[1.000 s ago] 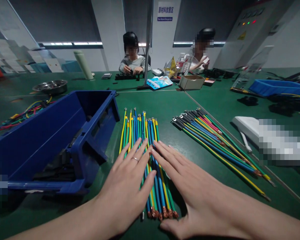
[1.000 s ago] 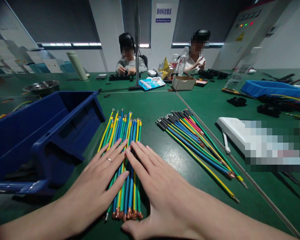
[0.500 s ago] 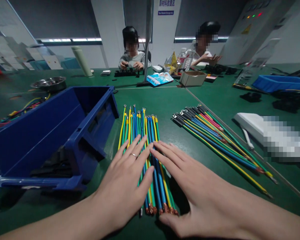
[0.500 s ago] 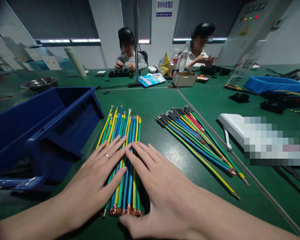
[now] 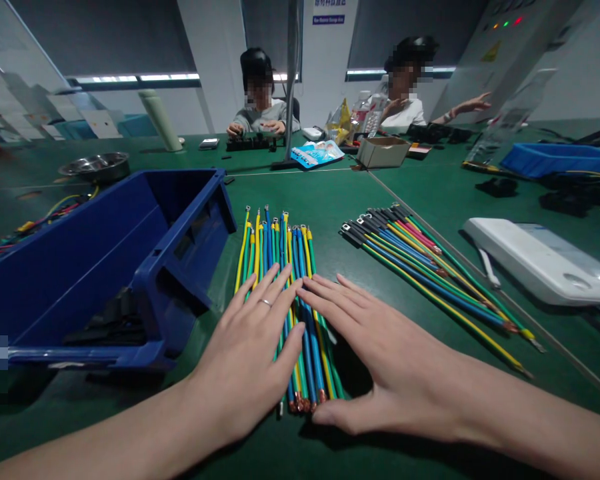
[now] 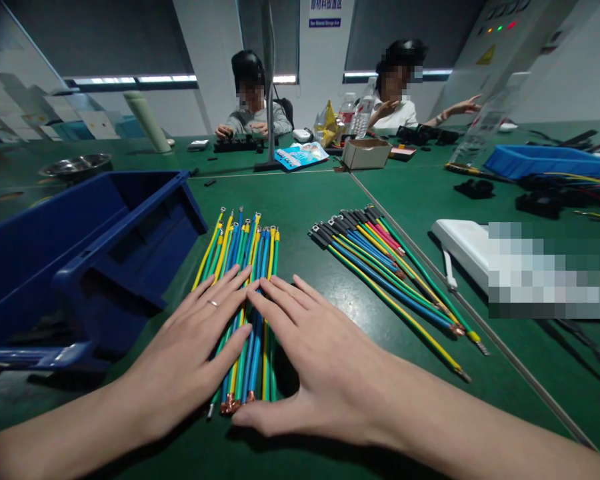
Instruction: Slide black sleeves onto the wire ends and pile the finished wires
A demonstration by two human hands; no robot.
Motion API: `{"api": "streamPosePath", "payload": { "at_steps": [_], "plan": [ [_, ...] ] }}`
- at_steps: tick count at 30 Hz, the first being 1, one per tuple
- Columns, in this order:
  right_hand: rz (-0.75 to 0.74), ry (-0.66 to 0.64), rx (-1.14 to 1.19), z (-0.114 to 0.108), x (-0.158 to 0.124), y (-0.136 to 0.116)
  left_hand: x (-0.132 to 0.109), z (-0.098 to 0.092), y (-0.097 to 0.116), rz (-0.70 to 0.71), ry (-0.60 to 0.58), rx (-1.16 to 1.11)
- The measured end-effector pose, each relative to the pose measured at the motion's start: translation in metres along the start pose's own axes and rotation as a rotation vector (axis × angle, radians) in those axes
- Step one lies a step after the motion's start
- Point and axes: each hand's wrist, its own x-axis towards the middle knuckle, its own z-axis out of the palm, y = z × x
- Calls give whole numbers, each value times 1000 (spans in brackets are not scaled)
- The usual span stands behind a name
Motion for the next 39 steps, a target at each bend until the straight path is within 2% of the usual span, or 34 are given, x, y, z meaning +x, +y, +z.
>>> {"api": "streamPosePath", "payload": {
  "at_steps": [5,16,20,24,26,29,32,36,39],
  "plan": [
    [-12,67,84,0,-2,1,1,1,0,9,22,-1],
    [-137,200,355,-7,0,1,-4,7,-7,38,43,15],
    [-177,266,296,-10,-1,7,-7,4,-5,88,52,-6],
    [-202,327,137,-22,-2,12,-7,-1,-3,192,36,-2],
    [-157,275,64,-27,-3,13,-5,-3,-4,237,12,3],
    [-100,107,7,-29,-5,14,-3,-5,-4,275,-47,0],
    [-135,1,-17,-29,-8,15,-3,-5,-4,244,-73,-19],
    [-153,-12,51,-30,-8,17,-2,-3,-2,177,-63,-46],
    [-118,52,47,-28,-7,18,-1,-3,-2,158,-44,-58]
  ]
}}
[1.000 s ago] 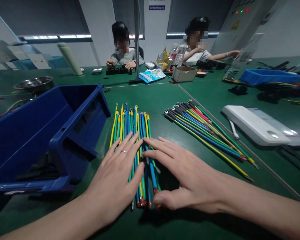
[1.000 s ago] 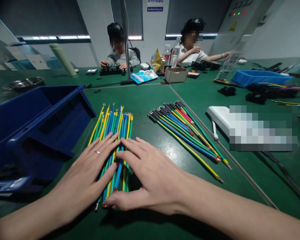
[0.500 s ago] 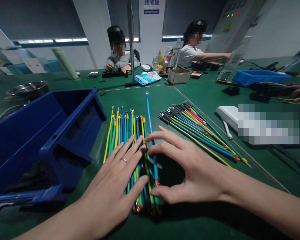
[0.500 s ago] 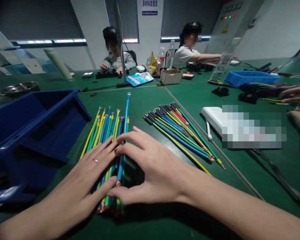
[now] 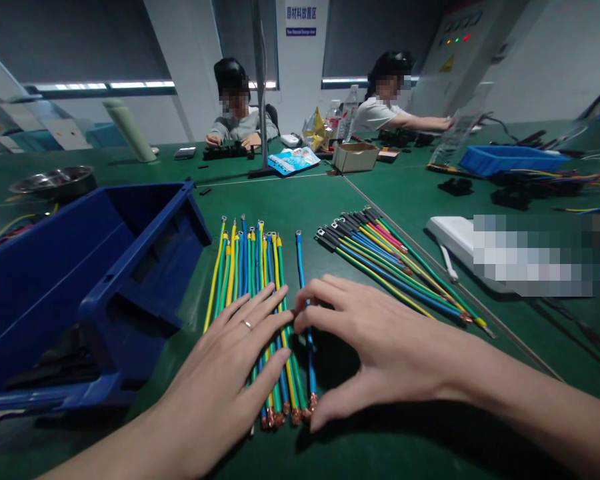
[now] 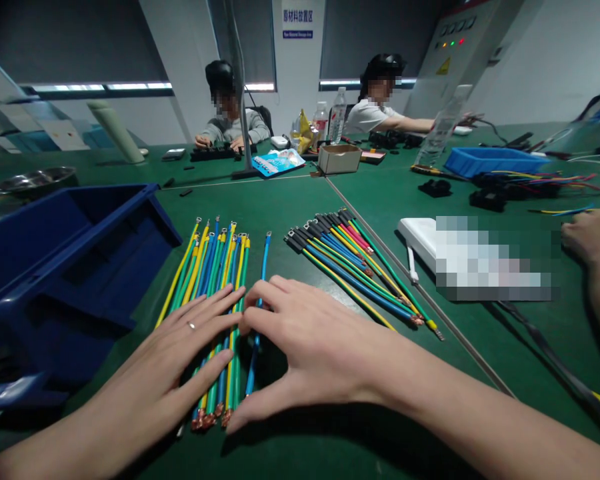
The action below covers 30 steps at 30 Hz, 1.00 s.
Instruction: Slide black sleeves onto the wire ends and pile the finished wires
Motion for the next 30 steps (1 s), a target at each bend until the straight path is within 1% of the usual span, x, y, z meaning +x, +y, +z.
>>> {"api": "streamPosePath", "payload": {
  "at_steps": [2,4,8,11,14,18,23,25,30],
  "plan": [
    [26,40,-47,5,-1,0,0,1,0,-13,27,-1],
    [58,41,-66,12,-2,0,-2,2,-1,-32,58,20],
    [82,-14,-2,26,-2,-2,-2,5,-2,-26,72,85],
    [95,-16,59,30,0,-2,1,6,-2,-22,72,91],
    [93,-19,112,28,1,-1,2,8,-3,-28,87,70],
    [96,-59,179,19,0,1,1,6,-2,-48,107,34],
    [57,-52,170,12,0,3,0,2,-1,-47,46,11],
    [44,-52,172,11,-1,4,0,1,0,-39,42,17],
    [59,-132,128,10,-3,6,2,-1,1,-49,33,6]
  ]
}}
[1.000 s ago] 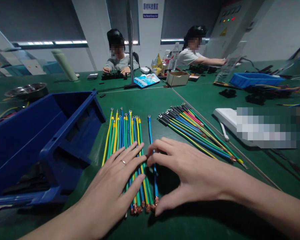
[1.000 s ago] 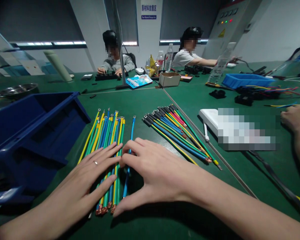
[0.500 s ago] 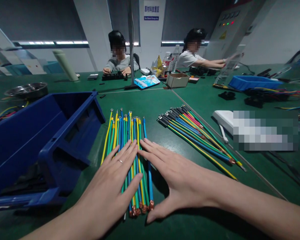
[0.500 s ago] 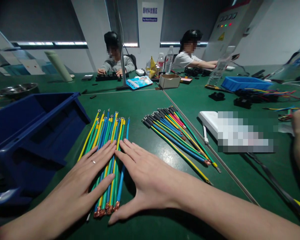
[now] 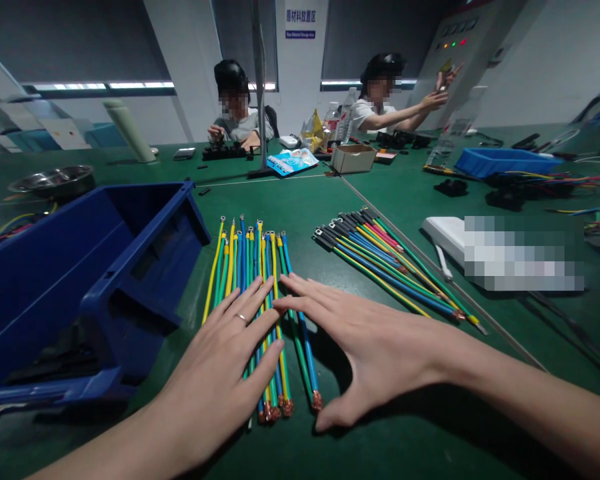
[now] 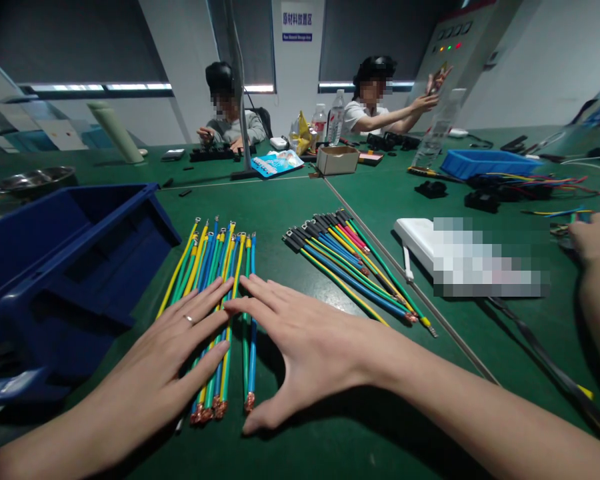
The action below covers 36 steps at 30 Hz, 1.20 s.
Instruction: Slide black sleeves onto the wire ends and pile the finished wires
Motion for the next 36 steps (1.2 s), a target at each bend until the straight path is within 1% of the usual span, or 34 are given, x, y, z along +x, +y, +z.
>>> {"api": "streamPosePath", "payload": {
  "at_steps": [3,6,9,13,18,21,26,30,36],
  "plan": [
    [8,2,6,1,0,1,0,1,0,0,-6,3],
    [56,28,3,3,0,3,-1,2,0,-9,-8,10],
    [87,19,-18,4,0,4,-1,3,0,-19,-4,4],
    [79,33,-12,3,-2,6,0,1,0,-31,-7,-22],
    [98,17,-1,-2,-1,6,0,0,0,-54,-3,-53],
    [117,60,-11,-3,1,6,-1,1,1,-78,3,-70],
    [54,192,-95,-1,5,6,0,1,3,-74,16,-86],
    [23,196,-119,4,8,2,1,0,2,-78,-22,-101],
    [58,219,-114,10,10,0,-2,-1,3,-94,-59,-82]
  ]
}}
